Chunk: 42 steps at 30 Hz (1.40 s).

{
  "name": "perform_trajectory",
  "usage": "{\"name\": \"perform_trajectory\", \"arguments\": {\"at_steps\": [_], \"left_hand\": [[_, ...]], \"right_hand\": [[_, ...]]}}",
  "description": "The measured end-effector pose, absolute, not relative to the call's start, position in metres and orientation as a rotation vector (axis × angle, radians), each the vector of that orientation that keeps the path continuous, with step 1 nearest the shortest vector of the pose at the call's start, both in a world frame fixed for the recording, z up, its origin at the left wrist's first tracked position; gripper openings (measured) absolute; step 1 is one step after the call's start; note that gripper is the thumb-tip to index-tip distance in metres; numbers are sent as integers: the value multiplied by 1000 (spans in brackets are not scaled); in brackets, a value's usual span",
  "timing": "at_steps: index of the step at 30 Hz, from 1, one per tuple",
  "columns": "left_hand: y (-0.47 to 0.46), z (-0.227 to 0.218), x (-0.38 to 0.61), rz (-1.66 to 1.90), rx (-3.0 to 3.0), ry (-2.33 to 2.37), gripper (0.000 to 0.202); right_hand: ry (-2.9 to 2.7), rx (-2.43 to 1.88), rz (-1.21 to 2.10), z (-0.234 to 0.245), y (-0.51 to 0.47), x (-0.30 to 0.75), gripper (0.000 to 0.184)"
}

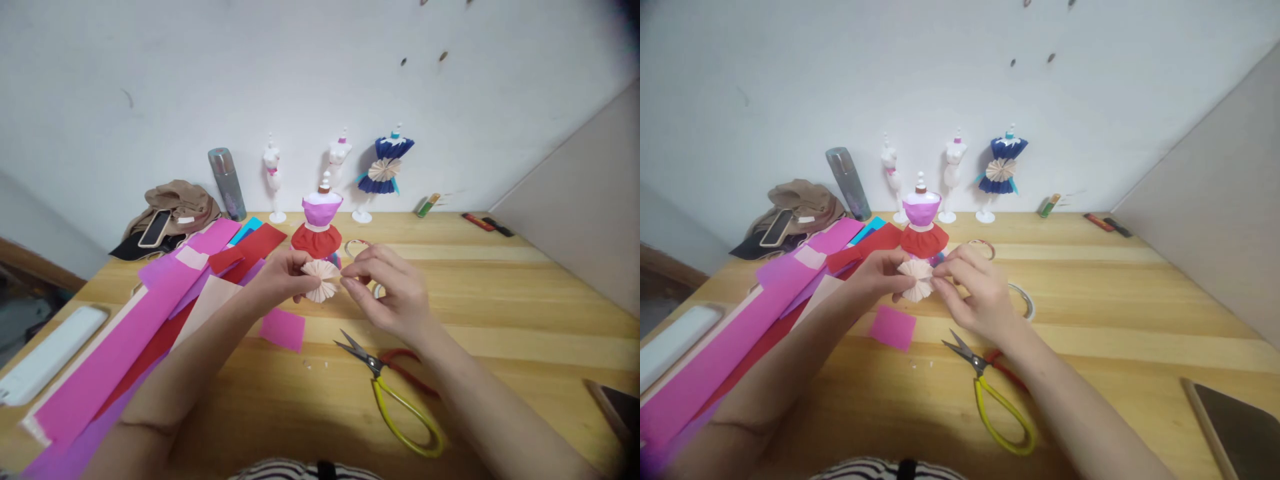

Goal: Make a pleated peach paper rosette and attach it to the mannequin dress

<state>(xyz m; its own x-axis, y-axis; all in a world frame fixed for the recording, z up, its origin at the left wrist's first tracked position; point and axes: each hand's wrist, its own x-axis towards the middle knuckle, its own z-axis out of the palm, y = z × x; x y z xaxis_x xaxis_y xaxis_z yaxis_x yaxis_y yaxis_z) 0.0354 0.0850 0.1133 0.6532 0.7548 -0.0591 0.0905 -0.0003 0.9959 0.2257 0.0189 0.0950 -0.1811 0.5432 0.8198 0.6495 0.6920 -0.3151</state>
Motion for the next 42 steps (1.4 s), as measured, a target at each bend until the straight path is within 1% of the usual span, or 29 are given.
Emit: {"name": "perform_trajectory", "arguments": {"at_steps": [3,6,8,10,13,18,20,23,24,26,30,32,36,42], "left_hand": [[85,110,36,620,1595,751,12],[86,102,39,677,1679,711,13],[86,98,40,698,1727,689,13],[86,96,41,695,1766,692,13],[85,98,41,702,1777,758,13],[83,102,42,737,1667,839,16],[83,104,42,781,1614,817,25],[82,109,39,803,1588,759,50],[82,112,38,768,1597,738,55],[82,115,34,671,1617,702,51],[81,116,32,612,1653,684,25],[78,115,33,624,1674,680,18],[72,115,35,626,1689,712,19],[65,119,32,651,1761,705,24]], "right_hand": [[-1738,-1083,72,95,20,225,2],[-1664,-1158,450,88,24,220,16],[-1639,-1180,599,82,26,216,18],[-1628,-1208,641,79,27,213,17],[-1582,-1218,646,80,28,211,21],[-1444,-1097,709,84,29,209,20],[-1396,-1063,745,84,28,208,19],[-1357,-1043,746,85,27,207,19],[-1353,-1040,733,86,26,207,19],[-1338,-1026,717,89,25,208,21],[-1286,-1008,778,97,21,209,28],[-1299,-1007,819,100,20,209,28],[-1348,-1015,849,100,19,206,22],[-1341,-1012,1011,103,15,207,24]]}}
